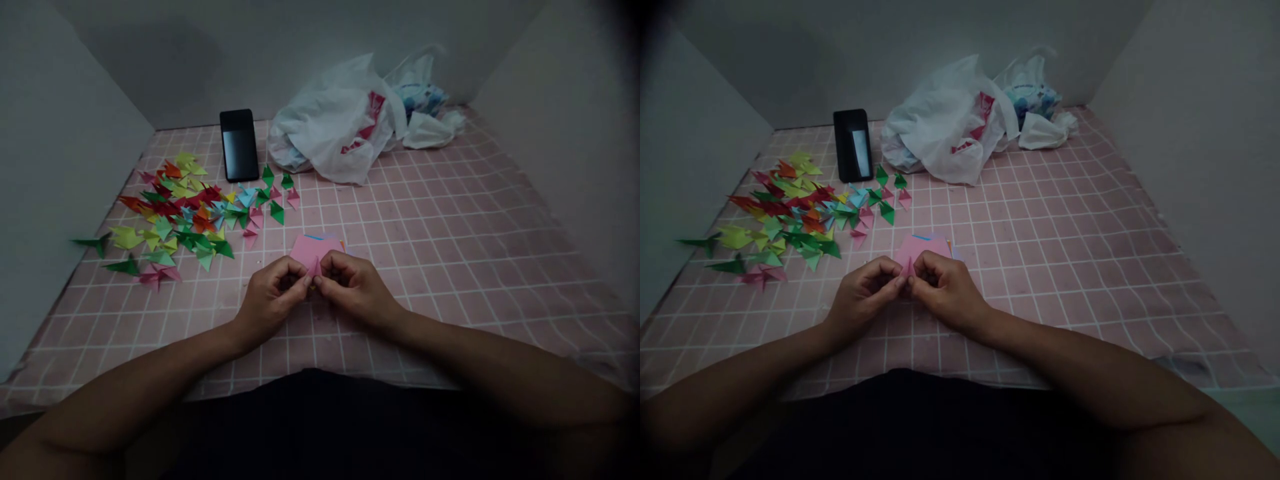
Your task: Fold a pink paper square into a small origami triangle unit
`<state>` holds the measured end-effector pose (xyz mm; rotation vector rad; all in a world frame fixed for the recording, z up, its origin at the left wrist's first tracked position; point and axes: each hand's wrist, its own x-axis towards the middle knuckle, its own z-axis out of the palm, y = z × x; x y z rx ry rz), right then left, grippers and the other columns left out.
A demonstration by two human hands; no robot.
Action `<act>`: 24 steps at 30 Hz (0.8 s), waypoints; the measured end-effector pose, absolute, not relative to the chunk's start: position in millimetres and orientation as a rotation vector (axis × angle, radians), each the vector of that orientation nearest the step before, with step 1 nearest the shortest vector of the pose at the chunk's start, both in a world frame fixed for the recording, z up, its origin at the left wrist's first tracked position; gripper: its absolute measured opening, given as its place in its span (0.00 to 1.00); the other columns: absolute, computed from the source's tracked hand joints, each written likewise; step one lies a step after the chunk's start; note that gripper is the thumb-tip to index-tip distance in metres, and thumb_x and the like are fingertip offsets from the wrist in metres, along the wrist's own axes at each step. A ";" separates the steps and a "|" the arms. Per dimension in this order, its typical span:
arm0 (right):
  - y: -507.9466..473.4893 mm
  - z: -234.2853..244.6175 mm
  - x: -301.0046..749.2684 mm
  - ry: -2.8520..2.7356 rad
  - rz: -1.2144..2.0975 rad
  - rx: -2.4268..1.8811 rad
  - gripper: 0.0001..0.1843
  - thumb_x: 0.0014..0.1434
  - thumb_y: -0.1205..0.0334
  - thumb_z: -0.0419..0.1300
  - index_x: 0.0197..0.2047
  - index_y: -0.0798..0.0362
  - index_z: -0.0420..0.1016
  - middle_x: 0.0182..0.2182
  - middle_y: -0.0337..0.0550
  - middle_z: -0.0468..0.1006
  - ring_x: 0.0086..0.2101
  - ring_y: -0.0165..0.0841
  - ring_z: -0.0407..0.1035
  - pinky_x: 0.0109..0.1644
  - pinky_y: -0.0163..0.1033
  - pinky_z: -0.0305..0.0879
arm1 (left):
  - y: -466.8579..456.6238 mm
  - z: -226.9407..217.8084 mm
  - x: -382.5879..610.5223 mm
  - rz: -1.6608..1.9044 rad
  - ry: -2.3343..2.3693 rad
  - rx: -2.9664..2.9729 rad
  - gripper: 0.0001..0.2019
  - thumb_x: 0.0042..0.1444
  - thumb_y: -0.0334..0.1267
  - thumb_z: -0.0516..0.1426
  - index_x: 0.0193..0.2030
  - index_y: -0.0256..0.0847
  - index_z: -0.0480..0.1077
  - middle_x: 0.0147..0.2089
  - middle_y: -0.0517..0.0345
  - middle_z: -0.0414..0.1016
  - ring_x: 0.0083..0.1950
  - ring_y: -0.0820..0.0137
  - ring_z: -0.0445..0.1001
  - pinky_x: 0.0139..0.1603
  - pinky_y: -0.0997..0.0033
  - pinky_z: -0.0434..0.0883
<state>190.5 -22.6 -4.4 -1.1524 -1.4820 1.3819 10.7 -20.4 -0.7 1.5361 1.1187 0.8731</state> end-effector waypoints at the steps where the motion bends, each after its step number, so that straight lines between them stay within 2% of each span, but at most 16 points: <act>1: -23.2 -4.4 190.1 -1.475 1.373 -1.158 0.13 0.56 0.60 0.62 0.25 0.50 0.62 0.21 0.33 0.62 0.23 0.26 0.55 0.25 0.34 0.51 | -20.6 -1.0 10.7 0.885 1.134 1.599 0.07 0.59 0.37 0.60 0.31 0.40 0.70 0.31 0.59 0.72 0.32 0.71 0.72 0.34 0.72 0.68; 6: -24.8 -3.2 188.8 -1.427 1.345 -1.186 0.11 0.55 0.61 0.61 0.25 0.51 0.63 0.21 0.34 0.64 0.23 0.26 0.56 0.25 0.34 0.52 | -21.4 -2.2 9.8 0.983 1.077 1.963 0.04 0.62 0.34 0.59 0.35 0.41 0.71 0.33 0.58 0.72 0.35 0.70 0.72 0.37 0.71 0.68; 10: -23.8 -2.7 189.1 -1.361 1.428 -1.159 0.10 0.54 0.60 0.62 0.26 0.51 0.65 0.21 0.33 0.66 0.22 0.26 0.60 0.25 0.34 0.56 | -20.4 -1.5 8.7 1.031 0.978 2.026 0.02 0.64 0.34 0.58 0.38 0.41 0.71 0.36 0.56 0.73 0.40 0.68 0.72 0.43 0.68 0.69; 15: -24.3 -4.8 188.2 -1.237 1.664 -1.082 0.11 0.55 0.60 0.64 0.28 0.50 0.65 0.20 0.32 0.69 0.19 0.27 0.65 0.23 0.34 0.62 | -17.3 -0.6 8.2 0.993 1.026 1.749 0.05 0.62 0.38 0.62 0.35 0.41 0.72 0.35 0.57 0.72 0.39 0.68 0.72 0.42 0.69 0.70; 18: -24.5 -6.2 187.3 -1.199 1.692 -1.052 0.12 0.55 0.59 0.66 0.29 0.51 0.66 0.19 0.32 0.70 0.18 0.27 0.66 0.22 0.34 0.62 | -16.5 -1.8 8.7 0.961 1.021 1.581 0.06 0.60 0.38 0.62 0.34 0.40 0.73 0.36 0.58 0.72 0.39 0.70 0.73 0.43 0.70 0.70; 24: -23.9 -9.6 188.4 -1.237 1.673 -1.069 0.12 0.57 0.58 0.66 0.29 0.52 0.69 0.17 0.32 0.71 0.18 0.26 0.65 0.21 0.32 0.60 | -15.2 -3.4 10.9 0.876 0.983 1.196 0.15 0.51 0.41 0.68 0.41 0.39 0.71 0.35 0.61 0.71 0.36 0.73 0.71 0.38 0.74 0.70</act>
